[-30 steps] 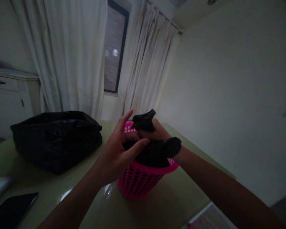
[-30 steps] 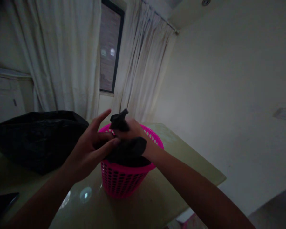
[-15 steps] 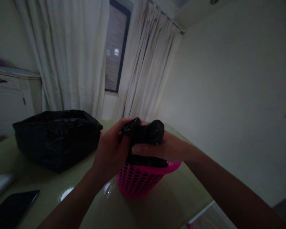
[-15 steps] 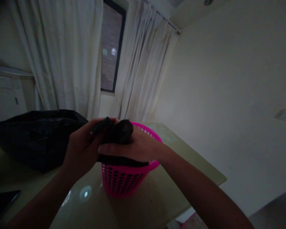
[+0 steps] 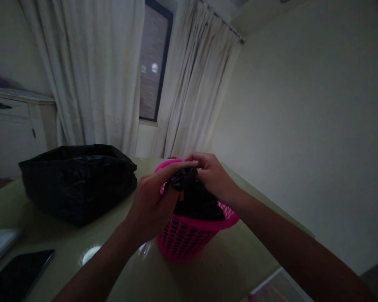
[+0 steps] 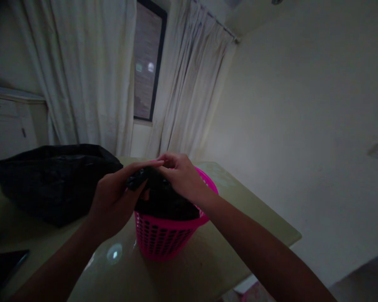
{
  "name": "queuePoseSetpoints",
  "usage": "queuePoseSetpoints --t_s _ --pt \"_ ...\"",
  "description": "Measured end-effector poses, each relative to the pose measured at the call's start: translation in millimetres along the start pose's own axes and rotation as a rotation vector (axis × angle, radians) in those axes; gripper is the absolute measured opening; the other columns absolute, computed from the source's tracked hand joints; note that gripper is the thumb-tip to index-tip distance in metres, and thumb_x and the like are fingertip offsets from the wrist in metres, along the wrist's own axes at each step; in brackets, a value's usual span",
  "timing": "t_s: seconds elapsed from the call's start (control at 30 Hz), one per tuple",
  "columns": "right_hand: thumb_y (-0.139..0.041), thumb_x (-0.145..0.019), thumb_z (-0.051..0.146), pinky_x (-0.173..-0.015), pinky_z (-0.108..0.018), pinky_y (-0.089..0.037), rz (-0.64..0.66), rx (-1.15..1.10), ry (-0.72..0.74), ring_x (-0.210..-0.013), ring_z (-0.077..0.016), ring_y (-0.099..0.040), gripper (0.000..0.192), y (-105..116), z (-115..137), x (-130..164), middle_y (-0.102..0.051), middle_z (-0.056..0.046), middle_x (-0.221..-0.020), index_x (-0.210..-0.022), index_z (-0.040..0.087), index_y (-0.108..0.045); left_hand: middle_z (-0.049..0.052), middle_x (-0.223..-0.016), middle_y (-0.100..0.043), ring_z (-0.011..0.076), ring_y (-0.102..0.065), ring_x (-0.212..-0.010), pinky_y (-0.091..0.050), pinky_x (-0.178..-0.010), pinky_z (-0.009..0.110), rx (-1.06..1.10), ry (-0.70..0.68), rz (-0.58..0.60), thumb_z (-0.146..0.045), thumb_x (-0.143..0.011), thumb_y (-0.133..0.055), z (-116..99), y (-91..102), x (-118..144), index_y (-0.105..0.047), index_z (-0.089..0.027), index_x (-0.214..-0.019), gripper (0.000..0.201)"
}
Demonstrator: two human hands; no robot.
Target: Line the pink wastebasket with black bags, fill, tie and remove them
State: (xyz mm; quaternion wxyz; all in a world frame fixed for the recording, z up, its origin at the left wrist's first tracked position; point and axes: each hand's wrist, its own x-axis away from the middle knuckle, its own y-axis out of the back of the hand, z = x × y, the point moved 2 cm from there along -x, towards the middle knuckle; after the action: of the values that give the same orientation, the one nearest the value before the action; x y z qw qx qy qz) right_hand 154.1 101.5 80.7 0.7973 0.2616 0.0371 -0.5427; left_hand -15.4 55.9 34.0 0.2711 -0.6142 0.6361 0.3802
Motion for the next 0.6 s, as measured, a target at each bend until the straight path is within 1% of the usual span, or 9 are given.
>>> queuePoseSetpoints --t_s 0.07,0.13,0.2,0.27,0.3,0.37,0.47,0.53,0.6 --pt "-0.07 -0.096 0.056 -0.071 -0.029 -0.051 0.043 0.06 -0.005 -0.082 -0.0183 -0.067 0.04 -0.6 2.4 3.7 -0.074 -0.004 -0.086 -0.087 0.018 -0.075 -0.006 -0.069 -0.065 0.0103 -0.061 -0.061 -0.048 -0.059 0.02 0.075 0.089 -0.019 -0.023 -0.108 -0.057 2.7 1.2 -1.4 -0.078 -0.028 -0.132 0.032" --pt "-0.058 -0.104 0.063 -0.078 -0.032 -0.054 0.07 0.049 -0.051 -0.09 -0.0201 -0.068 0.05 1.0 5.3 8.5 -0.075 -0.006 -0.093 -0.091 0.019 -0.078 -0.004 -0.07 -0.066 0.0115 -0.062 -0.062 -0.047 -0.057 0.021 0.121 0.15 -0.051 -0.032 -0.109 -0.058 4.7 3.2 -3.9 -0.079 -0.026 -0.129 0.029" --pt "-0.066 -0.101 0.06 -0.093 -0.036 -0.057 0.159 0.054 -0.017 -0.104 -0.0224 -0.068 0.042 3.8 9.5 12.7 -0.074 -0.007 -0.107 -0.095 0.021 -0.081 -0.003 -0.07 -0.067 0.0128 -0.062 -0.063 -0.047 -0.057 0.022 0.144 0.18 -0.083 -0.037 -0.108 -0.061 6.0 5.5 -7.3 -0.08 -0.024 -0.124 0.028" --pt "-0.084 -0.09 0.046 -0.108 -0.039 -0.053 0.272 0.097 0.073 -0.12 -0.0243 -0.064 0.025 7.1 12.8 15.8 -0.07 -0.007 -0.123 -0.099 0.023 -0.084 -0.002 -0.07 -0.068 0.014 -0.063 -0.063 -0.048 -0.057 0.023 0.163 0.195 -0.107 -0.04 -0.107 -0.063 7.3 7.2 -10.8 -0.081 -0.023 -0.118 0.028" --pt "-0.089 -0.084 0.039 -0.112 -0.04 -0.052 0.302 0.107 0.104 -0.124 -0.0245 -0.063 0.023 8.7 13.3 16.9 -0.068 -0.007 -0.127 -0.101 0.024 -0.085 -0.002 -0.072 -0.069 0.0148 -0.064 -0.065 -0.049 -0.059 0.024 0.166 0.198 -0.116 -0.041 -0.106 -0.063 8.0 7.4 -12.1 -0.081 -0.022 -0.114 0.028" --pt "-0.092 -0.079 0.032 -0.107 -0.038 -0.054 0.282 0.061 0.093 -0.12 -0.0231 -0.064 0.023 11.0 11.5 18.1 -0.068 -0.006 -0.125 -0.099 0.023 -0.085 0.001 -0.081 -0.074 0.017 -0.068 -0.073 -0.052 -0.064 0.026 0.148 0.19 -0.122 -0.043 -0.106 -0.062 9.9 6.5 -13.8 -0.081 -0.021 -0.109 0.029" --pt "-0.093 -0.077 0.035 -0.095 -0.034 -0.057 0.186 -0.12 -0.034 -0.102 -0.0192 -0.068 0.028 9.3 5.7 18.9 -0.073 -0.003 -0.109 -0.098 0.021 -0.083 0.003 -0.088 -0.074 0.018 -0.067 -0.078 -0.054 -0.074 0.029 0.067 0.157 -0.11 -0.042 -0.108 -0.059 11.7 3.0 -13.9 -0.079 -0.019 -0.112 0.03" --pt "-0.096 -0.074 0.037 -0.089 -0.032 -0.057 0.123 -0.198 -0.113 -0.092 -0.0177 -0.069 0.036 6.6 2.4 19.0 -0.075 -0.001 -0.099 -0.102 0.02 -0.081 0.002 -0.086 -0.072 0.017 -0.064 -0.074 -0.053 -0.073 0.028 0.022 0.141 -0.077 -0.039 -0.108 -0.058 11.4 0.8 -13.1 -0.076 -0.019 -0.111 0.027" --pt "-0.097 -0.073 0.037 -0.082 -0.03 -0.056 0.044 -0.187 -0.123 -0.085 -0.0164 -0.067 0.037 5.3 0.9 18.5 -0.075 0.0 -0.091 -0.099 0.019 -0.079 0.001 -0.084 -0.071 0.0165 -0.063 -0.074 -0.05 -0.069 0.027 -0.007 0.129 -0.039 -0.037 -0.108 -0.059 9.9 -0.3 -12.5 -0.072 -0.019 -0.102 0.023"
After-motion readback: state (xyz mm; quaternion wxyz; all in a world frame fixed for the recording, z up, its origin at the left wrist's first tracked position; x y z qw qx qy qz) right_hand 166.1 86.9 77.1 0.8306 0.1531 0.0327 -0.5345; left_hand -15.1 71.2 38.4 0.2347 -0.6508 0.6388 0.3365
